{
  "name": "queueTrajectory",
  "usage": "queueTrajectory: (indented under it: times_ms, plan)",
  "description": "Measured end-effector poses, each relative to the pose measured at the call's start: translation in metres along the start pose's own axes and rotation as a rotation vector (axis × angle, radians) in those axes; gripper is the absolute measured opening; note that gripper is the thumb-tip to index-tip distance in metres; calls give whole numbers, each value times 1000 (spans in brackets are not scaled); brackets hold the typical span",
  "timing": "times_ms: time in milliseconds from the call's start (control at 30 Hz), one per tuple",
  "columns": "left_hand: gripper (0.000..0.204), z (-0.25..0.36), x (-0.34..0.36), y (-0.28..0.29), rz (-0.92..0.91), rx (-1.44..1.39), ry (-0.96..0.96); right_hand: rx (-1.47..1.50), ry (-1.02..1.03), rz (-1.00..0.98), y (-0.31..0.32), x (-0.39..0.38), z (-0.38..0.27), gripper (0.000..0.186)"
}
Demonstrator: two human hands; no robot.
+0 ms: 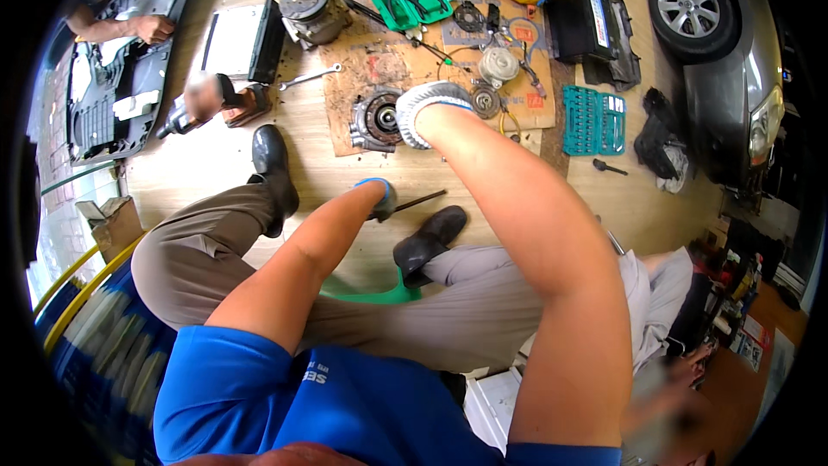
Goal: The person disassembles an automotive component, removing a metal plate and extracting internal parts including a copper coil using a pair of pliers and a socket wrench.
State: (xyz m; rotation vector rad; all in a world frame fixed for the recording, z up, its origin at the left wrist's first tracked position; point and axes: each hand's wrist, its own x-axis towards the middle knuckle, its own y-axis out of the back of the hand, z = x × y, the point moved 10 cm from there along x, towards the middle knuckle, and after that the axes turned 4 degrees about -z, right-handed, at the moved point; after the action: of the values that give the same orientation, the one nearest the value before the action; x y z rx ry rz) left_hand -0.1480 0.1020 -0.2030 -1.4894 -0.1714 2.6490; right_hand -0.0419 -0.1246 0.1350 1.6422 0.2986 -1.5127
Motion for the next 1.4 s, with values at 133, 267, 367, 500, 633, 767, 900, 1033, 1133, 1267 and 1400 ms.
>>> queueTrajectory:
  times_ms: [133,267,367,500,633,767,900,1033,1133,1267,1400]
  plan:
    - [40,-42,-3,-67,-94,-827,20,-110,40,19,-3,-5,-6,37]
    - [43,-32,-62,-111,-346,-575,-73,-101,54,83,1,-1,-7,36]
    - [40,-34,-147,-109,-272,-227,-120,-109,79,69,-2,7,-4,37]
    - [34,-18,-271,-105,-5,-93,-229,-120,119,61,-7,12,0,40]
    - [17,33,-343,-50,457,-494,-487,-103,140,58,-7,12,4,39]
    - [15,50,-396,27,877,-752,-689,-82,155,82,-5,9,3,38]
    - [24,4,-454,100,1290,-899,-728,-65,130,108,-4,4,4,38]
    - [30,-35,-469,137,1494,-1143,-932,-47,94,113,-1,3,2,38]
    - [28,-44,-445,147,1441,-1167,-872,-92,85,79,0,7,-1,35]
    - [24,-41,-426,160,1330,-1069,-885,-132,121,-9,8,19,-9,34]
    - [25,-54,-419,168,1334,-897,-609,-187,154,-106,19,28,-15,33]
